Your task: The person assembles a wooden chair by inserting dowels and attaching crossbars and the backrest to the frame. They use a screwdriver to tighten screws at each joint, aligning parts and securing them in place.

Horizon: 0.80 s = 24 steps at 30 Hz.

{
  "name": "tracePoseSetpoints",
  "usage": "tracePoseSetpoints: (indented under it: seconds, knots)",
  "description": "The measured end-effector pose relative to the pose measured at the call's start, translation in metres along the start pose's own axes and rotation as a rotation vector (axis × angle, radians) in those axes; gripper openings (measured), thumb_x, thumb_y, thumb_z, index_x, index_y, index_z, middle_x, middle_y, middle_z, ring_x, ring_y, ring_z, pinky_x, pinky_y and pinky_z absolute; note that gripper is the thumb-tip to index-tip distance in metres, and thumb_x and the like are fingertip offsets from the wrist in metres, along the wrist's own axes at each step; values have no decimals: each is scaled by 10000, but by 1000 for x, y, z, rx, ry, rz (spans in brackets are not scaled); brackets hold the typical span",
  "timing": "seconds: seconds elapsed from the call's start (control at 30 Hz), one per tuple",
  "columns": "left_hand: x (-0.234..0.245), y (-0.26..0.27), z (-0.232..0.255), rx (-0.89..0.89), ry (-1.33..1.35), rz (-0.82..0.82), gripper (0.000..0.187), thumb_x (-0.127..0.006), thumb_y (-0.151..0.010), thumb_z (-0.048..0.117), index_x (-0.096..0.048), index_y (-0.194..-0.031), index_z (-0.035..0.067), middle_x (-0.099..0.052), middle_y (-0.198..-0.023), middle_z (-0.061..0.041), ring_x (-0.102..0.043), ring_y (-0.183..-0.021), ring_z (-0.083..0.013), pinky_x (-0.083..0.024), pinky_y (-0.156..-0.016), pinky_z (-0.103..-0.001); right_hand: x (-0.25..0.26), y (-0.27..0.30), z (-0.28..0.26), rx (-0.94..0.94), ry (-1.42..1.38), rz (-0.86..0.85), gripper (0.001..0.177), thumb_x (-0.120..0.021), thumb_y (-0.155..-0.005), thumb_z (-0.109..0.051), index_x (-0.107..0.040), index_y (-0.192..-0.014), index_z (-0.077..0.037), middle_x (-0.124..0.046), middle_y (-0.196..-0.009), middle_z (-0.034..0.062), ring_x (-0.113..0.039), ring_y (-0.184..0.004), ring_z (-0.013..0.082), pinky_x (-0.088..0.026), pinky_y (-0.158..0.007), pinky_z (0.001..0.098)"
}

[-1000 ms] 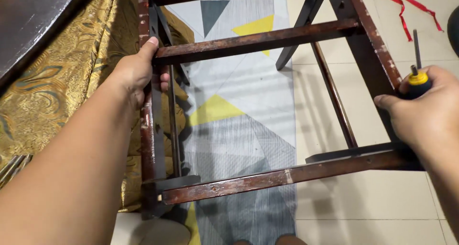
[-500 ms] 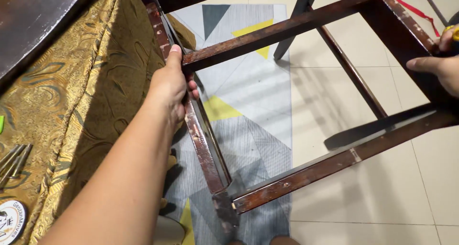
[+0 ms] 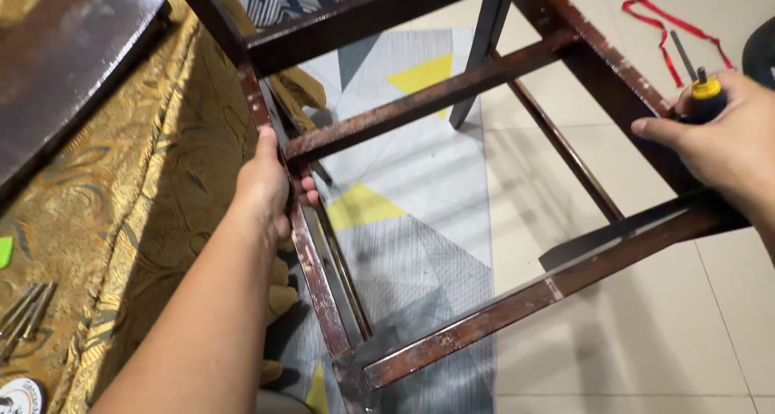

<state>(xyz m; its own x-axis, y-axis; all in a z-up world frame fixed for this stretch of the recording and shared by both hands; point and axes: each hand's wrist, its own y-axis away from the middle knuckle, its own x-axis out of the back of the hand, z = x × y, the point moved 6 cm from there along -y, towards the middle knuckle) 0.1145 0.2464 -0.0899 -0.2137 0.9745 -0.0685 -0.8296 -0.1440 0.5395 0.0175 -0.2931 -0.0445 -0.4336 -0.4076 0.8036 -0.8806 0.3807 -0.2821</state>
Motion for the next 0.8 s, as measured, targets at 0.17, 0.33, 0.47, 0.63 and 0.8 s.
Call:
tracePoseSetpoints:
  seconds: [0.17,0.33,0.47,0.63,0.8]
  knots:
    - [8,-2,-10,59,-65,90,632,-385,-1004,656,-608,-932,69,-575,-713,-34,-530,-544,-142,-506,-466,-311,15,14,-41,89,-53,95,348,-872,-960,-123,-550,-1039,-17,-689,-1045,119,-658,-925,168,-554,-806,333]
    - [10,-1,-4,28,-176,80,671,-392,-1004,621,-661,-1165,28,-699,-956,-107,-648,-763,-222,-532,-705,-398,23,30,-120,260,-383,71,309,-796,-1007,-122,-511,-1070,-21,-681,-1169,105,-654,-1123,126,-542,-1037,289]
    - [24,17,3,-164,-209,56,647,-484,-990,534,-546,-1389,28,-707,-1212,-107,-673,-1026,-196,-507,-937,-388,-4,65,-202,264,-465,-141,272,-784,-921,-99,-534,-1018,-48,-687,-1276,128,-636,-1148,153,-520,-1008,304]
    - [41,75,24,-463,-312,250,604,-608,-891,359,-504,-1424,97,-721,-1030,-78,-665,-815,-178,-554,-729,-349,-49,119,-312,322,-655,-478,172,-707,-927,-191,-582,-974,-83,-690,-1282,97,-622,-1211,174,-476,-1031,320]
    - [63,114,21,-306,115,-123,393,-580,-961,332,-780,-1160,59,-749,-919,-20,-661,-828,-96,-538,-765,-253,-97,167,-419,423,-594,-728,180,-696,-922,-214,-597,-1020,-100,-665,-1057,65,-652,-998,180,-520,-898,304]
